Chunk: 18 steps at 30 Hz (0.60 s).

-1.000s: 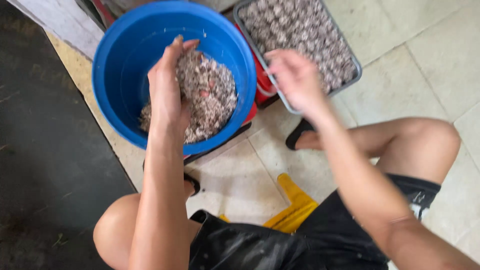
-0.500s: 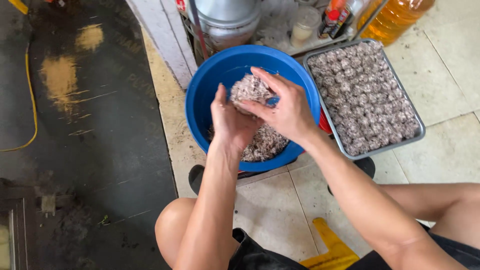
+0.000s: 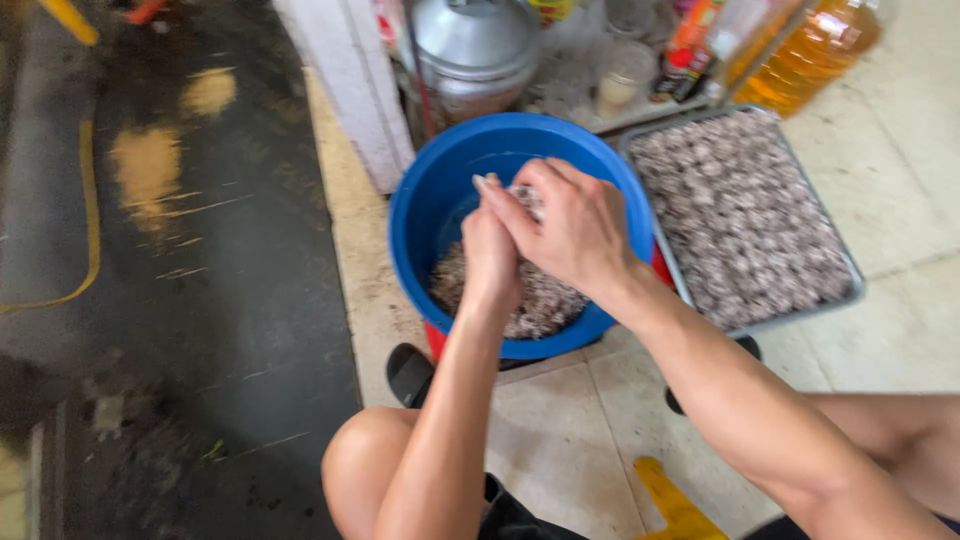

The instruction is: Shaping a mixture of ingredients into small balls and placing them onto a tray.

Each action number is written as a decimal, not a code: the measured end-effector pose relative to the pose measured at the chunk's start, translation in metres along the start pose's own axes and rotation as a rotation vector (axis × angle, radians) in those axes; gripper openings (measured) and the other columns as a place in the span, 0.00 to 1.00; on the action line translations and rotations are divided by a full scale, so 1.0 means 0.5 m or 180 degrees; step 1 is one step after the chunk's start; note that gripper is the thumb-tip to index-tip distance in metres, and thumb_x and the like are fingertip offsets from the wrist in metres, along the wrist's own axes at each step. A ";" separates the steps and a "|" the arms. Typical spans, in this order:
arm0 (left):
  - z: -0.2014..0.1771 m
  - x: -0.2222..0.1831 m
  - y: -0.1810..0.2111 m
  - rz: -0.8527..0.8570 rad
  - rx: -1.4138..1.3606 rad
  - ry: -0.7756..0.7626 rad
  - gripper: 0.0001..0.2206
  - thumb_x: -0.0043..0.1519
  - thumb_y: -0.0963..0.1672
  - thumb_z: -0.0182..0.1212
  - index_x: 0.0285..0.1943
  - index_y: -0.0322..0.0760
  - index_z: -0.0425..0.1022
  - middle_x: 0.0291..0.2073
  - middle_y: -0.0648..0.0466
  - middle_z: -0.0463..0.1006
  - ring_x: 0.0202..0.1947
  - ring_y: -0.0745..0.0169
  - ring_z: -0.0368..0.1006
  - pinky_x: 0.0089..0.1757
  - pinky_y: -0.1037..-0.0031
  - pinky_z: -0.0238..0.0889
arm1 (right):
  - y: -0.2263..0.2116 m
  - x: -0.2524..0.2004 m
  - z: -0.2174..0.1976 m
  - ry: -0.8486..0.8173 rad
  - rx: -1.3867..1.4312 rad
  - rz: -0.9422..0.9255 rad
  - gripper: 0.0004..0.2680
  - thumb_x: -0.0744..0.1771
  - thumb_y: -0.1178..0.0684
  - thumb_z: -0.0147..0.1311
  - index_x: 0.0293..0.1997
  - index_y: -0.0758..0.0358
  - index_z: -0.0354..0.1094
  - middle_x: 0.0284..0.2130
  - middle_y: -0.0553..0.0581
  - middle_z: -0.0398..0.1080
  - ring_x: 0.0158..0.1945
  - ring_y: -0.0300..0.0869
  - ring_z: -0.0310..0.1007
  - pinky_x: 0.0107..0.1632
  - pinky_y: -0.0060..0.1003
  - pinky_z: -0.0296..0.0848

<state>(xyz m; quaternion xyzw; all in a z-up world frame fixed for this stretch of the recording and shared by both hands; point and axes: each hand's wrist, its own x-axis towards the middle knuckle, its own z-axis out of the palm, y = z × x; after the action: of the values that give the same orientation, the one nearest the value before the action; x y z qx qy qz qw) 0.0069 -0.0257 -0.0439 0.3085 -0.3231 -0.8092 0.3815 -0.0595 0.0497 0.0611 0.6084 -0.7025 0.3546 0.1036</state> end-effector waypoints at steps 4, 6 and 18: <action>0.032 -0.033 0.030 -0.0252 0.0313 -0.0119 0.26 0.73 0.55 0.44 0.36 0.31 0.75 0.25 0.53 0.74 0.21 0.66 0.68 0.21 0.72 0.61 | 0.049 -0.001 0.028 0.0099 0.0109 0.0002 0.14 0.70 0.44 0.59 0.29 0.63 0.72 0.21 0.60 0.72 0.25 0.50 0.74 0.27 0.43 0.68; 0.036 -0.040 0.037 -0.0422 0.0544 -0.0137 0.27 0.71 0.56 0.42 0.35 0.31 0.75 0.21 0.52 0.74 0.16 0.64 0.67 0.18 0.70 0.61 | 0.057 0.000 0.027 -0.0074 0.0187 0.0141 0.16 0.70 0.45 0.59 0.25 0.64 0.70 0.15 0.60 0.67 0.18 0.48 0.69 0.23 0.44 0.62; 0.045 -0.050 0.063 -0.0403 0.0547 -0.0164 0.24 0.69 0.55 0.47 0.37 0.30 0.76 0.22 0.51 0.77 0.16 0.61 0.72 0.17 0.71 0.62 | 0.092 -0.018 0.012 0.0013 0.2131 0.0073 0.13 0.73 0.43 0.55 0.52 0.64 0.75 0.39 0.48 0.77 0.35 0.32 0.72 0.34 0.31 0.69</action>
<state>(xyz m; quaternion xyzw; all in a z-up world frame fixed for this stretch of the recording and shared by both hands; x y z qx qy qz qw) 0.0164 -0.0148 -0.0004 0.3389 -0.3808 -0.8087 0.2934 -0.0982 0.0534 0.0343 0.6000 -0.5536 0.5680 -0.1046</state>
